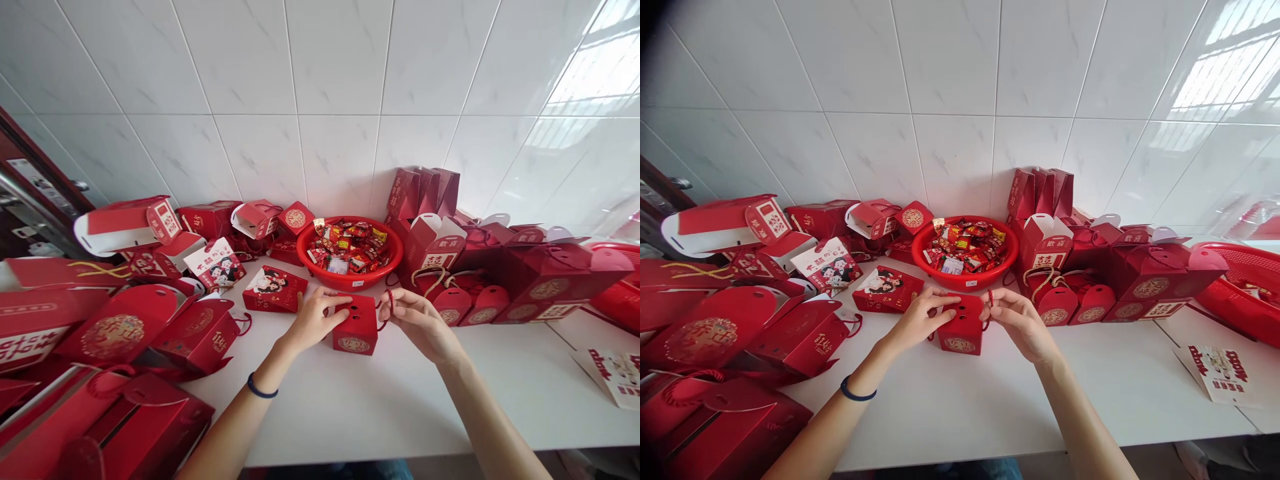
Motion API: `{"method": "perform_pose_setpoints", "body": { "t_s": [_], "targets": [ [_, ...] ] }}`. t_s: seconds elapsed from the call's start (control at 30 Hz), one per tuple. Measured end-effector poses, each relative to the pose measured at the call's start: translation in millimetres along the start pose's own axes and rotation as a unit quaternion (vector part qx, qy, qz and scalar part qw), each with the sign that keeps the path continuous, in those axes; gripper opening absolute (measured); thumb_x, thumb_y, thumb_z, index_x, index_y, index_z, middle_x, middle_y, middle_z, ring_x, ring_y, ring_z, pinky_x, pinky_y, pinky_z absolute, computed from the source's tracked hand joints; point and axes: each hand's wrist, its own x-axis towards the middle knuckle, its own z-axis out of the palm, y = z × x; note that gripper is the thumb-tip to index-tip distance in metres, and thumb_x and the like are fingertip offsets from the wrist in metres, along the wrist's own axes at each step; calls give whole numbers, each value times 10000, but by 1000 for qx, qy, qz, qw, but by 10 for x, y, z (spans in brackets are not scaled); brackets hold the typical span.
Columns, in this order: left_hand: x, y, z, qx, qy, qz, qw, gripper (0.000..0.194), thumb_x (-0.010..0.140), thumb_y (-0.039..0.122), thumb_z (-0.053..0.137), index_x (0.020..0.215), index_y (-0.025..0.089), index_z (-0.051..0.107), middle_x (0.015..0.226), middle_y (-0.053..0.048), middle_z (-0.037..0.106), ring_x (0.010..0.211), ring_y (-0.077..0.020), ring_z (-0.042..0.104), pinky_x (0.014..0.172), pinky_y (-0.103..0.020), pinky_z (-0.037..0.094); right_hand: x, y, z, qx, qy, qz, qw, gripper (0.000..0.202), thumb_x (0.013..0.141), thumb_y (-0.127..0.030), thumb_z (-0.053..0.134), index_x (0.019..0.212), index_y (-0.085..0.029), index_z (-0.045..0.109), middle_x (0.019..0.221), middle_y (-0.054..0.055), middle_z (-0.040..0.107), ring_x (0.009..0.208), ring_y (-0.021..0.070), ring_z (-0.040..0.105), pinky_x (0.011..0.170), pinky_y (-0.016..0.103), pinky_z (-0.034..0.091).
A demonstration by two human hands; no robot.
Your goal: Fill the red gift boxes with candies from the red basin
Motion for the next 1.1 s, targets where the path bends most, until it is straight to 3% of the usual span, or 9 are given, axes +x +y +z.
{"method": "perform_pose_setpoints", "body": {
  "t_s": [0.17, 0.27, 0.43, 0.53, 0.67, 0.8, 0.9, 1.0, 1.1],
  "targets": [
    [22, 87, -96, -112, 27, 25, 993, 289, 833, 313, 699, 1105, 255, 777, 1192, -85, 618, 934, -205, 647, 976, -411, 507, 6, -102, 94, -19, 40, -18, 999, 251, 749, -354, 795, 928, -207, 698, 868, 43, 707, 715, 165, 605, 747, 347, 507],
    [8, 226, -272, -221, 27, 44, 974, 315, 823, 347, 703, 1100, 205, 750, 1261, -102, 631, 1059, -236, 639, 947, -368, 525, 20, -175, 98, -56, 66, -29, 996, 284, 739, -384, 802, 921, -194, 694, 854, 49, 710, 715, 168, 616, 724, 332, 516],
    [-48, 559, -509, -394, -79, 58, 914, 436, 868, 448, 713, 1216, 187, 682, 1314, -132, 653, 1231, -306, 595, 1061, -459, 467, 31, -301, 131, -99, 94, -41, 990, 352, 736, -446, 810, 949, -194, 687, 788, 38, 708, 719, 173, 640, 720, 318, 537],
    [-48, 757, -521, -467, -134, 79, 871, 463, 881, 477, 706, 1258, 212, 666, 1384, -126, 611, 1318, -336, 535, 1100, -503, 432, 35, -369, 198, -137, 83, -54, 986, 344, 737, -448, 816, 936, -203, 680, 861, 46, 721, 761, 179, 652, 732, 320, 545],
    [-8, 954, -450, -511, -167, 104, 837, 469, 859, 504, 725, 1239, 232, 679, 1460, -117, 551, 1413, -359, 439, 1134, -514, 395, 40, -362, 311, -234, 62, -96, 966, 279, 769, -407, 783, 896, -197, 651, 854, 39, 703, 784, 184, 633, 719, 312, 524],
    [9, 1032, -369, -492, -205, 134, 835, 479, 891, 491, 695, 1298, 244, 644, 1473, -113, 544, 1439, -351, 410, 1165, -518, 363, 17, -236, 384, -296, 114, -140, 938, 246, 835, -395, 692, 742, -196, 583, 680, -5, 613, 636, 141, 541, 579, 265, 443],
    [-6, 1032, -328, -472, -210, 154, 842, 466, 893, 427, 709, 1317, 254, 623, 1493, -101, 529, 1455, -337, 395, 1154, -482, 394, -47, -160, 391, -271, 174, -178, 930, 230, 871, -389, 657, 761, -196, 598, 678, -3, 631, 627, 138, 560, 571, 253, 454],
    [-23, 1005, -302, -470, -190, 149, 849, 442, 872, 353, 732, 1289, 246, 630, 1454, -101, 563, 1380, -323, 495, 1103, -460, 451, -168, -173, 357, -220, 225, -206, 927, 191, 891, -389, 669, 860, -203, 637, 681, 1, 682, 626, 146, 623, 590, 253, 506],
    [-22, 972, -243, -467, -151, 139, 860, 358, 860, 314, 720, 1201, 217, 668, 1318, -97, 652, 1198, -280, 632, 1025, -429, 506, -328, -307, 257, -213, 301, -232, 900, 190, 868, -378, 723, 866, -199, 658, 626, -6, 680, 545, 133, 618, 522, 239, 494]
  ]
}}
